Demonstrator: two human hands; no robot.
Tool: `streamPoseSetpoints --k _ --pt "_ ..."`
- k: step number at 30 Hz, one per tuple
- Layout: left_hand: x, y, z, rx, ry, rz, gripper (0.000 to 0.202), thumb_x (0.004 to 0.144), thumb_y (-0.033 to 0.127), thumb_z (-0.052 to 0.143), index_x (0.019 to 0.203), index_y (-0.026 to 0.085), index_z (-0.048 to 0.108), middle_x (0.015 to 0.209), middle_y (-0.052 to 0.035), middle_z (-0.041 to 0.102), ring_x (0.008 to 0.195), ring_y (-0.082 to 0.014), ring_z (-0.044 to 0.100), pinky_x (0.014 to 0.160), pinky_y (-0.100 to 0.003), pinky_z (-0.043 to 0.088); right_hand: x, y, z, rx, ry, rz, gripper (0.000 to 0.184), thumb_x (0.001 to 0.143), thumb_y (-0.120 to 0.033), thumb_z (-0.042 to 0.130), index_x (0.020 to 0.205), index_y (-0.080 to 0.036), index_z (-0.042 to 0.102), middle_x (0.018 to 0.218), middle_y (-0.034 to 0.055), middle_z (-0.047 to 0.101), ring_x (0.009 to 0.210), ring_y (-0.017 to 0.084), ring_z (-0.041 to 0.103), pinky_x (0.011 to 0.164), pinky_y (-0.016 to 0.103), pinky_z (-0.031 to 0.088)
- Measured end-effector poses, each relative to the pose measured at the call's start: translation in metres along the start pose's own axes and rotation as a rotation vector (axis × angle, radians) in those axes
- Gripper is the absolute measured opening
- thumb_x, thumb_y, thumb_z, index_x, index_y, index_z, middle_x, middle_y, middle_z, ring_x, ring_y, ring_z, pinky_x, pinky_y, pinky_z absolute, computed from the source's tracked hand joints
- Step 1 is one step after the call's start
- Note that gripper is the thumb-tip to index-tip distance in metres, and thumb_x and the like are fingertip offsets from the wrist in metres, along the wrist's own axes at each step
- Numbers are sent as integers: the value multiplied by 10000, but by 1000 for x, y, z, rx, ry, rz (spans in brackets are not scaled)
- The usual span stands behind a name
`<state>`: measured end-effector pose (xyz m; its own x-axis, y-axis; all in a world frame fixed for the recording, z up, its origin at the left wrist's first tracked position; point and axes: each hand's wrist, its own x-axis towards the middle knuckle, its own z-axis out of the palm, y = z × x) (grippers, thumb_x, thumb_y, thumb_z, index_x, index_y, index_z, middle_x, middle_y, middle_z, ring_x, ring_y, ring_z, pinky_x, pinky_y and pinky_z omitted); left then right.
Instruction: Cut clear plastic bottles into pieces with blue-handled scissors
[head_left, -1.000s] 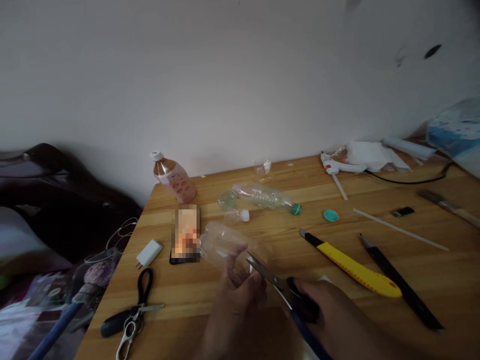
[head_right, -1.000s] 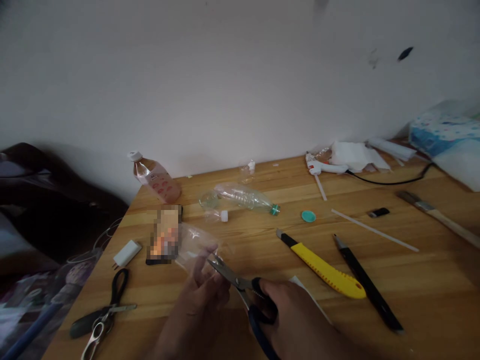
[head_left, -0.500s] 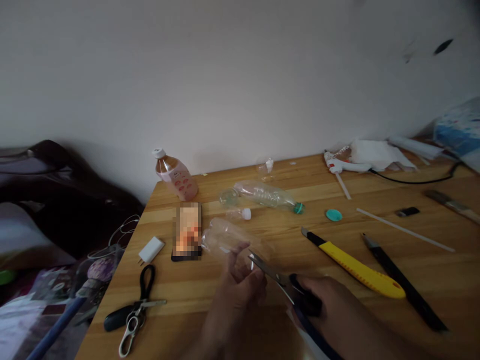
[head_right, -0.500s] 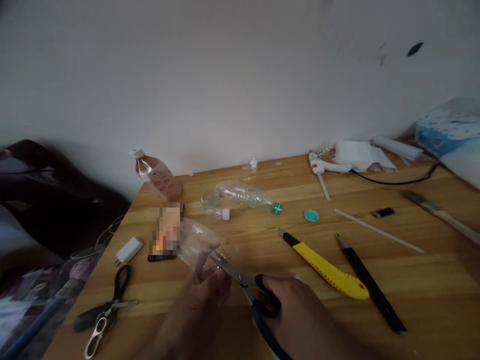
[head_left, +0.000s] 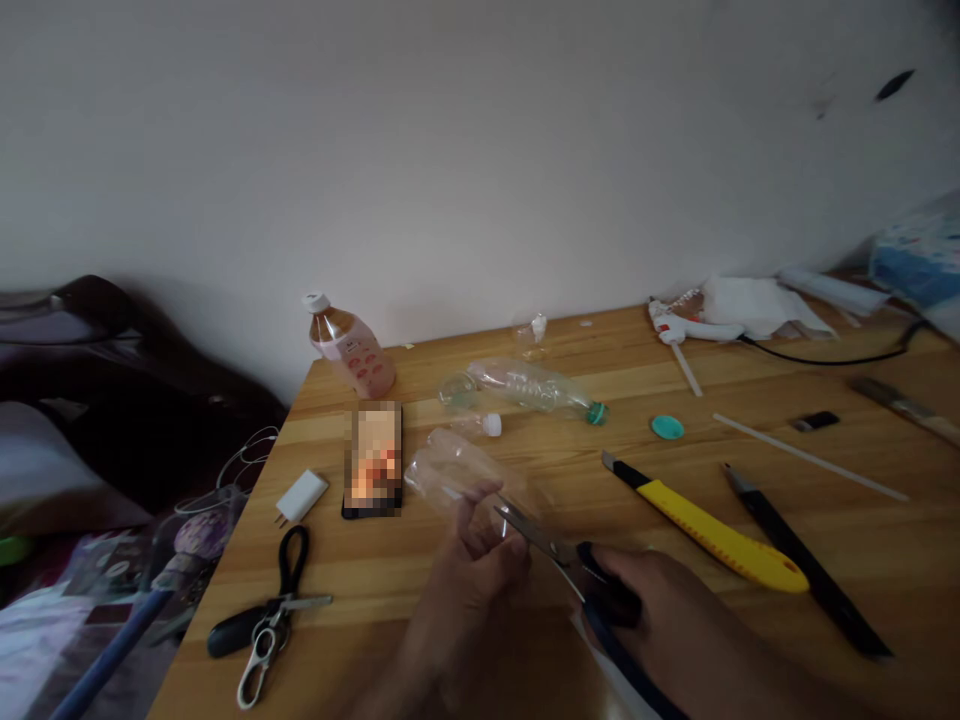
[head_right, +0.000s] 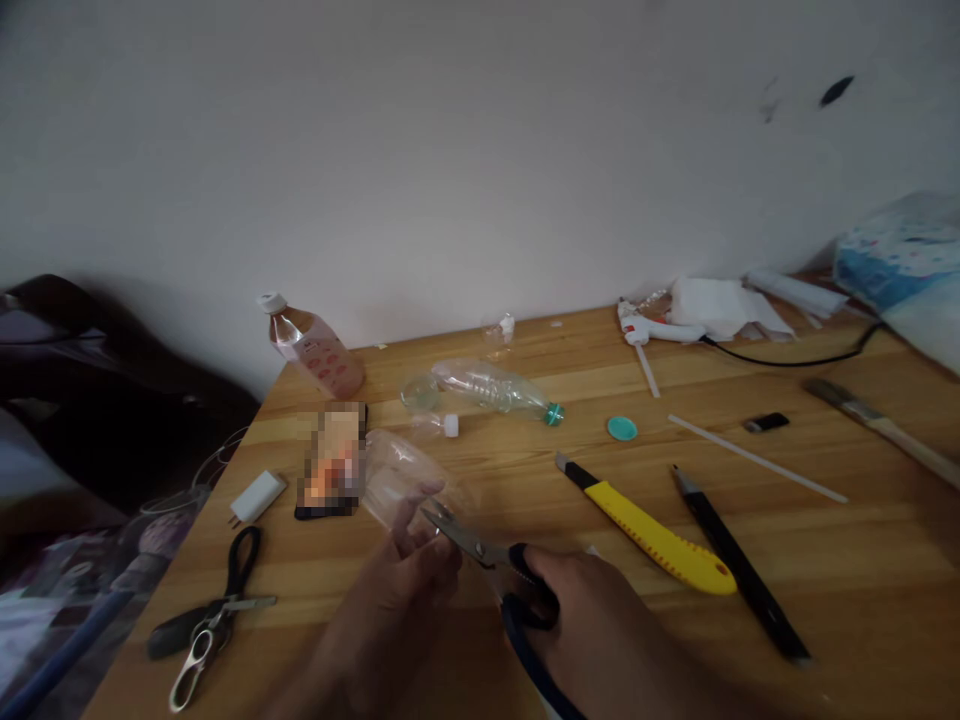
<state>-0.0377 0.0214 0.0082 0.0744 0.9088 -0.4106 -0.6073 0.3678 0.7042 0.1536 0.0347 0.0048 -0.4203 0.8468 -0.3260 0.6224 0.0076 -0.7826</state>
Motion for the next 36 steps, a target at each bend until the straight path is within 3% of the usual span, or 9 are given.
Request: streamPoseSetpoints --k 4,11,22,30,36 --pt "2 -2 -4 -4 -39 -20 593 721 232 853 1199 258 504 690 60 601 535 -67 447 515 -212 287 0 -1 -2 -22 -6 18 128 775 -122 573 741 -240 610 697 -14 716 633 171 645 560 257 439" --pt "3 4 -8 43 -54 -85 608 707 257 868 1201 261 516 658 75 547 517 -62 404 504 -215 255 2 -1 -4 -51 -2 10 118 794 -145 565 749 -242 617 721 -2 725 656 185 668 567 264 448" --pt "-1 12 0 37 5 -100 563 626 259 912 1115 243 634 766 13 630 641 -127 549 593 -240 366 1 3 -3 -88 -2 -7 103 799 -165 569 740 -244 600 726 6 724 646 185 651 561 271 441" --pt "2 9 -8 73 -16 -135 586 635 246 910 1141 244 613 681 45 575 573 -80 466 575 -221 322 1 3 -3 -67 -4 -6 95 805 -167 574 753 -242 597 719 -2 720 653 185 659 575 273 450" --pt "2 11 -11 110 -36 -118 640 644 265 905 1192 248 575 693 46 565 544 -69 418 532 -228 265 2 1 0 -45 -6 -9 95 868 -267 573 779 -244 597 739 3 722 655 179 663 594 269 462"
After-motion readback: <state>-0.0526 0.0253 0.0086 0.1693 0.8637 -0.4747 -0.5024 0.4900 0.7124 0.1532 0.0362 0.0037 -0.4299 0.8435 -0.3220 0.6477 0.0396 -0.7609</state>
